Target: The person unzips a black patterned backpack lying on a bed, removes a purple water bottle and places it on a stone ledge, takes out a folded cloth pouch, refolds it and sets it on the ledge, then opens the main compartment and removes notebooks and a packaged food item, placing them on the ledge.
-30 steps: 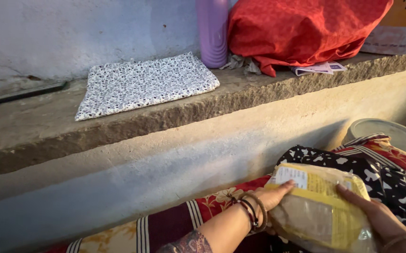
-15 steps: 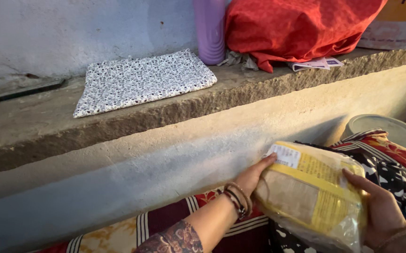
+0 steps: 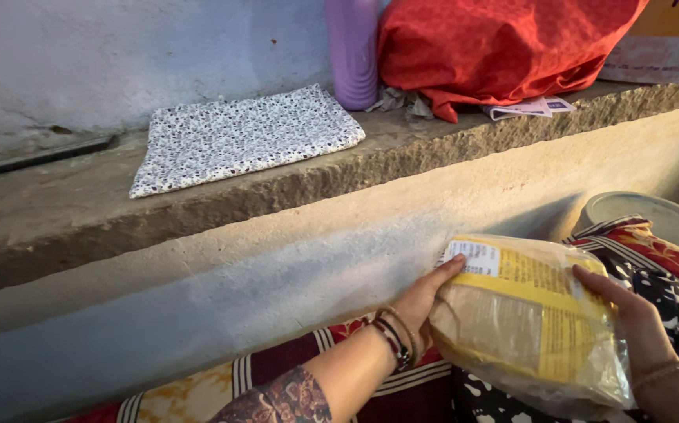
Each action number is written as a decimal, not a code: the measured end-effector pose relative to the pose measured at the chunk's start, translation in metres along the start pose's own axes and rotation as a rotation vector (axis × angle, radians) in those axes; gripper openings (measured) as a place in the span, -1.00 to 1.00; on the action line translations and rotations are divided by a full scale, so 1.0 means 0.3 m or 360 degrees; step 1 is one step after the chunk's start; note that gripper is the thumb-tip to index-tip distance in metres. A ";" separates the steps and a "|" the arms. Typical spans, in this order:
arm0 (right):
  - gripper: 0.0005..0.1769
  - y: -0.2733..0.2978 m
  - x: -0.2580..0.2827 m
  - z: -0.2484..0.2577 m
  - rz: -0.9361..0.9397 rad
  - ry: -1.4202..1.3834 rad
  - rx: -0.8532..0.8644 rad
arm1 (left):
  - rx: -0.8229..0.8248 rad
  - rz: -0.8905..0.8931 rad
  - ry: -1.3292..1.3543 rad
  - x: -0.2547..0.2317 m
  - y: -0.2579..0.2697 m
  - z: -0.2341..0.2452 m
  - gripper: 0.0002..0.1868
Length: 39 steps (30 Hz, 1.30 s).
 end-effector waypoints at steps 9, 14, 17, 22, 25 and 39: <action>-0.41 0.009 -0.048 -0.083 -0.0124 -0.0007 -0.0055 | -0.0886 -0.0157 -0.0216 -0.109 0.140 0.043 -0.34; -0.28 0.121 0.017 -0.308 -0.0193 0.0156 -0.0099 | -0.0996 -0.0304 -0.0335 -0.321 0.253 0.001 -0.33; -0.26 0.173 0.063 -0.440 -0.0141 0.0058 -0.0012 | -0.1019 -0.0449 -0.0131 -0.443 0.295 -0.010 -0.36; -0.21 0.163 0.060 -0.669 -0.0377 -0.0502 0.1100 | -0.1162 -0.0541 0.0040 -0.593 0.325 0.014 -0.43; 0.17 -0.049 0.143 -0.533 -0.0536 0.0226 -0.0241 | -0.0743 -0.0679 0.0174 -0.706 0.315 -0.019 -0.52; -0.15 0.245 0.443 -1.292 0.0482 -0.0003 0.0501 | -0.0113 -0.0998 -0.0078 -1.150 0.569 -0.092 -0.45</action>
Point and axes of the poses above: each hand's wrist, its own y-axis away from the middle knuckle, its own z-axis out of the back of the hand, x = y × z, the point moved 7 cm from there along -y, towards the middle knuckle, and after that the axes turned 2 degrees about -y, right-handed, at the moved point
